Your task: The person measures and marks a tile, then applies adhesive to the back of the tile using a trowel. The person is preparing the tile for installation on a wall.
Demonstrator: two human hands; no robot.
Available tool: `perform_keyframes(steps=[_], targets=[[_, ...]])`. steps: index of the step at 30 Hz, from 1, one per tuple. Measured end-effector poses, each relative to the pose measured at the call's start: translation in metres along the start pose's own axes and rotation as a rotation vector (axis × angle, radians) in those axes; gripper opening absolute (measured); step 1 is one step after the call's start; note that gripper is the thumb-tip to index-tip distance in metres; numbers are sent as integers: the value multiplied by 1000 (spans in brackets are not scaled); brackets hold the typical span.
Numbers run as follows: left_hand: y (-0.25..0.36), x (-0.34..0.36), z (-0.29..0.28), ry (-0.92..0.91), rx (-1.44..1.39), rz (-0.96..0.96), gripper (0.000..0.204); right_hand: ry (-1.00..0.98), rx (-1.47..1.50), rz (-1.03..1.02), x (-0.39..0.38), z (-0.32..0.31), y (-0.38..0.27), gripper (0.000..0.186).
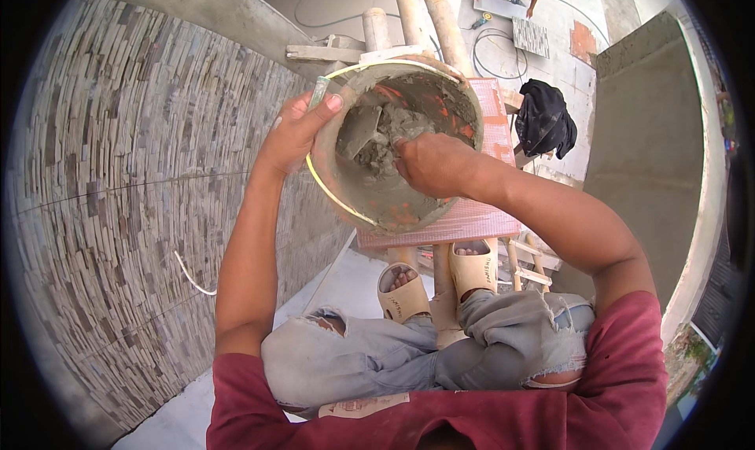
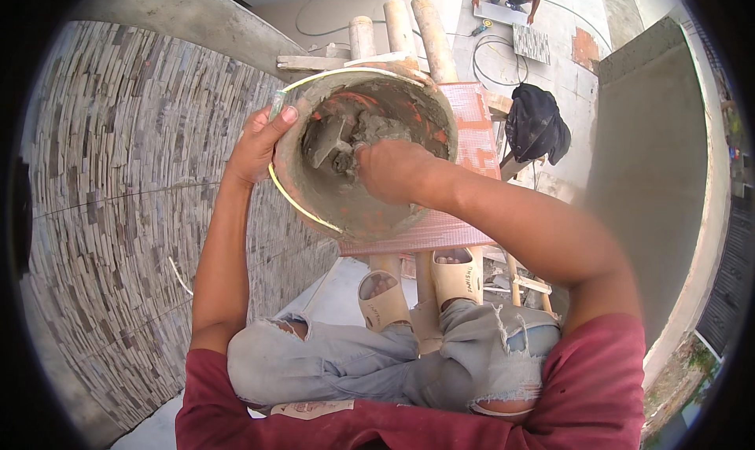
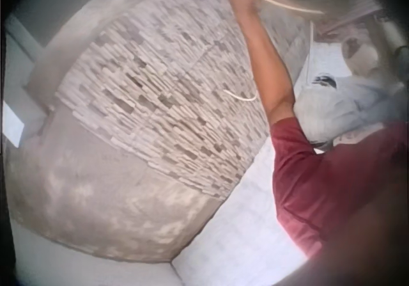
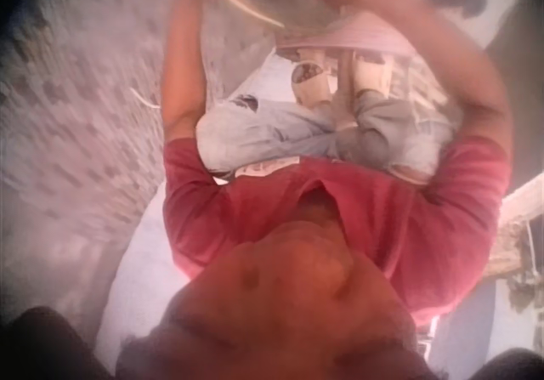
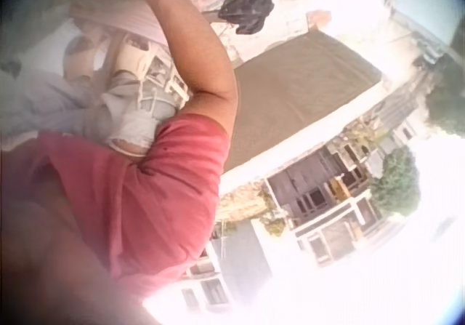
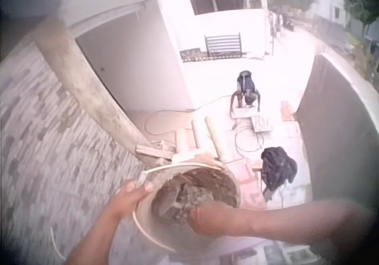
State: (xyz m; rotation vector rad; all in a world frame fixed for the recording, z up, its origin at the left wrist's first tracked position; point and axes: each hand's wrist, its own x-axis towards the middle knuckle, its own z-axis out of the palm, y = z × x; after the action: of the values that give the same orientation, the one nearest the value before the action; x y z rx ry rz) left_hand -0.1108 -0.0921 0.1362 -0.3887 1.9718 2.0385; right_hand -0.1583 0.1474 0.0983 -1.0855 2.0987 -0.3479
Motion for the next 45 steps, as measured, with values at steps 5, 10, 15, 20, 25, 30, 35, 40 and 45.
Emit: perform_keyframes(steps=[5,10,15,20,25,30,35,40,45], targets=[[7,12,5,-46,90,17,48,45,-47,20,-8,22,-4,31],[9,8,1,-4,8,21,49,-117,-129,18,-9,12,15,35],[6,11,-1,-13,19,-1,49,176,-296,-167,-12,15,-6,43],[9,18,5,-75,80,-44,50,-40,-667,-80,-25,25,-30,50],[9,9,-3,-7,7,-9,52,-99,-356,-60,-17,-20,-1,24],[4,11,-9,31,-14,6,58,122,-152,-59,0,-19,-9,24],[4,11,-8,38,-42,8,58,215,-188,-28,-3,-9,1,25],[1,15,0,0,-40,6,56,204,-213,-114,3,-12,6,26],[5,10,6,-10,25,-51,62,212,68,186,3,-9,43,30]])
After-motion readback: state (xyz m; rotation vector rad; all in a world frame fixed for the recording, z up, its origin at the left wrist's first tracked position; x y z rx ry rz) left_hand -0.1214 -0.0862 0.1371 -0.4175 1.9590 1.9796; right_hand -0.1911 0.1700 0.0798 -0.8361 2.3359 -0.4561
